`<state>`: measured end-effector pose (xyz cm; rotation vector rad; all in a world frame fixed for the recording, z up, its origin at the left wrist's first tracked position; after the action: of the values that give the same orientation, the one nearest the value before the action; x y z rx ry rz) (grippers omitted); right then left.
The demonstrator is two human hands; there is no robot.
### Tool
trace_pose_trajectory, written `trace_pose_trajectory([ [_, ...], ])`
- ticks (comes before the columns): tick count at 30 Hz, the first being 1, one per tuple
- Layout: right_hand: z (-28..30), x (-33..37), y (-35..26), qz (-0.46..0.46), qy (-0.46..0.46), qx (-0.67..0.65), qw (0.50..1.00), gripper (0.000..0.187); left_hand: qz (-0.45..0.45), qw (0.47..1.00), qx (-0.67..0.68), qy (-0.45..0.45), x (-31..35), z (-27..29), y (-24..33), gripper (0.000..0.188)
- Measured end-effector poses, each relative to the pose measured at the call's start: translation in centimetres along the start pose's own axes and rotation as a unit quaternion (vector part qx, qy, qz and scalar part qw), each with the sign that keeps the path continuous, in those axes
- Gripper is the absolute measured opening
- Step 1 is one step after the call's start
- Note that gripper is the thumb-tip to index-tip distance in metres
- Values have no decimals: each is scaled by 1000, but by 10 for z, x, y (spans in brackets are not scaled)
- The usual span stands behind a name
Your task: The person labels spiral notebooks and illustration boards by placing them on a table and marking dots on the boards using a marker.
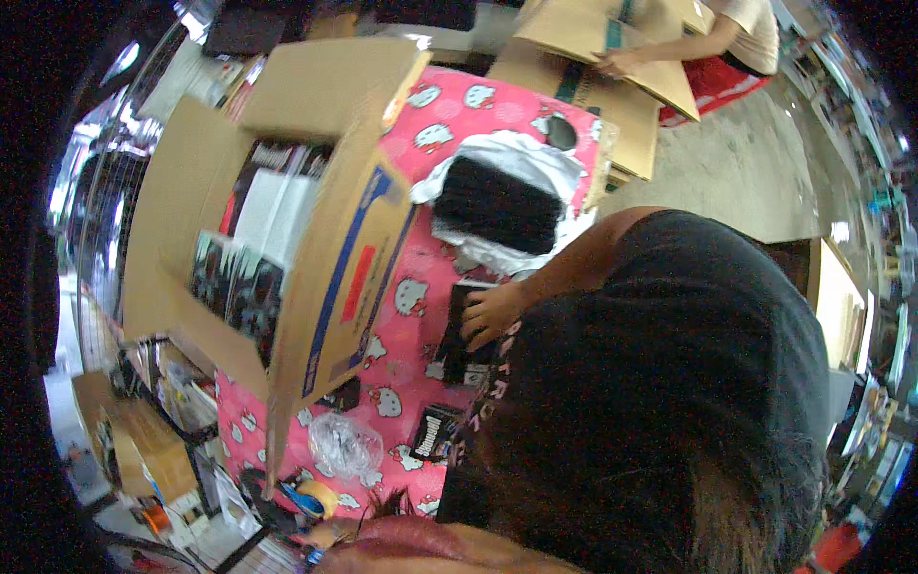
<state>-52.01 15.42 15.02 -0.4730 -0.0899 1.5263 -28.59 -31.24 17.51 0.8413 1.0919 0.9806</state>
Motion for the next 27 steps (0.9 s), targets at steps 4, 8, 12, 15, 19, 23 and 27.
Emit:
trace_pose_trajectory([
  [4,9,2,8,17,58,-126,990,56,-1,985,167,-36,80,-20,101,48],
  [8,104,56,21,-31,154,-162,974,40,42,908,403,-106,174,-45,199,43],
  [12,188,186,48,-207,198,-280,916,25,215,705,641,-214,285,-106,285,38],
  [15,225,273,54,-323,273,-345,838,20,361,701,535,-303,394,-203,349,26],
  [19,243,340,45,-399,254,-576,667,32,389,641,393,-533,518,-305,416,16],
  [23,238,377,43,-373,244,-637,629,46,433,557,311,-636,581,-342,432,21],
  [27,249,424,47,-464,282,-626,559,53,444,525,255,-680,633,-382,419,26],
])
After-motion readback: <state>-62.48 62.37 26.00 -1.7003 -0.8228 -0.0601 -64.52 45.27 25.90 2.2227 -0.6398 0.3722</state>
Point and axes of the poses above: each hand's wrist, its own x-axis away from the middle knuckle, its own z-axis out of the back of the hand, y = z × x, the point moved 1 cm from there along -x, towards the middle knuckle, and after that the axes turned 7 degrees about -z, right-handed, at the moved point
